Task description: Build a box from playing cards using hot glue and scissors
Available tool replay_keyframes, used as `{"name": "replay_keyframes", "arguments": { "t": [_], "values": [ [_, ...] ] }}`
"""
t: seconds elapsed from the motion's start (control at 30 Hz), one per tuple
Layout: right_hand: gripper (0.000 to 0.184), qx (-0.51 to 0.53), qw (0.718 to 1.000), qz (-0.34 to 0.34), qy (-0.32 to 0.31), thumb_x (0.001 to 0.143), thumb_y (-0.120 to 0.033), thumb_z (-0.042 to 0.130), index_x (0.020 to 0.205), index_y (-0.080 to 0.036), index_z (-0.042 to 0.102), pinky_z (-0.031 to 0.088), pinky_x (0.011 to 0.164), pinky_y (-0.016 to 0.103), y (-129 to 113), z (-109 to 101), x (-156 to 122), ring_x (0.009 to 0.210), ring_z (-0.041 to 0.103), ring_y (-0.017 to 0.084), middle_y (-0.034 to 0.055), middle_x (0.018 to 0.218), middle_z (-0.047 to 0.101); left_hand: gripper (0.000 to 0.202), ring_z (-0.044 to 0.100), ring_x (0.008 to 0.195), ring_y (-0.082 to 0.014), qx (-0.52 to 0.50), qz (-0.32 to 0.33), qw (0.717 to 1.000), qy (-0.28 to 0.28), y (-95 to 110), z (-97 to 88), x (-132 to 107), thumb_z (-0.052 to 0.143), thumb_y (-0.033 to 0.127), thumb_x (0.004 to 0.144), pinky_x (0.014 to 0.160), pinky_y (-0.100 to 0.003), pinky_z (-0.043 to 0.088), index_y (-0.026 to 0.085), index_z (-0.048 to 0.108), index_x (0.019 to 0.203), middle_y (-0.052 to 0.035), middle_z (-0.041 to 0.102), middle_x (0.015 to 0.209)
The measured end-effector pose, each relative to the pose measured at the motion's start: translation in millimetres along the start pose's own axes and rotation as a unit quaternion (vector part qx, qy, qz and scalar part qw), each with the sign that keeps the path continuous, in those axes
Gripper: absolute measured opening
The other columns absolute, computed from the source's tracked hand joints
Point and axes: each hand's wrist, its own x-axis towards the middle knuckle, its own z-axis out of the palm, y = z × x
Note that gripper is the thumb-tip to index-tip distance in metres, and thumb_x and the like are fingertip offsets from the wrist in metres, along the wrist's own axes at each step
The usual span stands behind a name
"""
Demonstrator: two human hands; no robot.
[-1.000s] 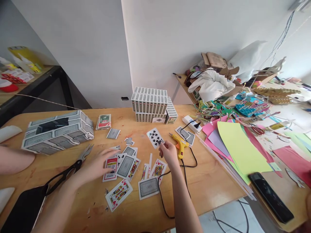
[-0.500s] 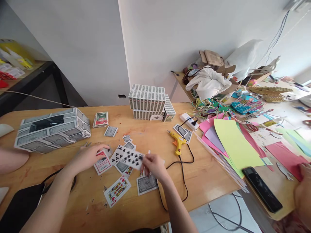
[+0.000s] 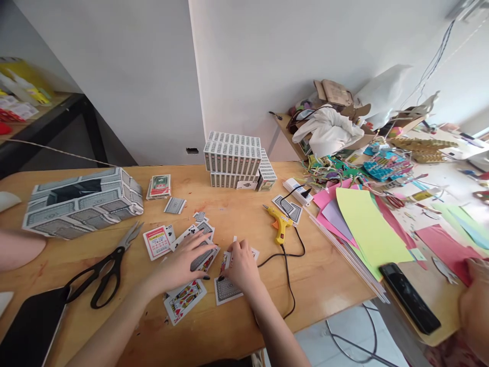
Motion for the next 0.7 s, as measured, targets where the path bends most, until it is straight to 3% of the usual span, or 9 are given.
{"name": "replay_keyframes", "arguments": {
  "t": [0.1,0.2,0.33,0.53,0.7],
  "values": [
    [0.047,-0.005,1.0,0.006,0.006,0.048,-0.02,0.075,0.088,-0.018,0.051,0.04,0.074,0.029,-0.9,-0.5,4.2,0.09,0.052,0.024,0.0078,0.098,0.049,0.072,0.015,0.135,-0.0302,0.027,-0.013,1.0,-0.008,-3.6,14.8,2.2,0.067,0.041,0.067,0.108,-0.052,0.015,0.038,0.036,0.132,-0.0001,0.022,0.148],
    [0.038,0.013,1.0,0.007,0.011,0.05,-0.016,0.071,0.08,-0.019,0.048,0.039,0.067,0.027,1.0,-1.8,7.4,0.081,0.054,0.02,0.0045,0.09,0.053,0.075,0.013,0.136,-0.032,0.05,-0.027,0.998,-0.001,-8.0,17.8,-4.5,0.066,0.044,0.068,0.107,-0.055,0.013,0.038,0.032,0.135,-0.0007,0.017,0.149],
    [0.032,0.144,0.989,0.003,-0.012,0.052,-0.011,0.067,0.074,-0.021,0.047,0.035,0.053,0.022,6.5,0.4,9.9,0.058,0.051,0.013,-0.0046,0.063,0.054,0.071,0.012,0.136,-0.0327,0.054,-0.048,0.997,0.009,-7.1,14.9,-16.9,0.065,0.044,0.069,0.107,-0.055,0.014,0.037,0.036,0.133,-0.0016,0.017,0.149],
    [0.016,0.381,0.923,-0.003,-0.055,0.061,-0.027,0.069,0.067,-0.018,0.056,0.04,0.05,0.021,11.0,-17.5,13.1,0.054,0.053,0.011,-0.0023,0.06,0.061,0.055,0.026,0.132,-0.0268,-0.003,-0.074,0.996,0.054,-10.6,8.3,-22.9,0.056,0.043,0.077,0.106,-0.045,0.027,0.033,0.042,0.129,-0.0023,0.031,0.144],
    [0.029,0.541,0.841,0.025,-0.022,0.062,-0.039,0.071,0.071,-0.017,0.055,0.05,0.064,0.03,11.8,-43.3,26.7,0.065,0.063,0.017,0.0041,0.071,0.067,0.029,0.052,0.109,-0.0218,-0.026,-0.14,0.977,0.16,-24.2,-5.2,-4.3,0.044,0.032,0.083,0.094,-0.037,0.041,0.025,0.061,0.105,-0.0048,0.058,0.117]
  ]
}}
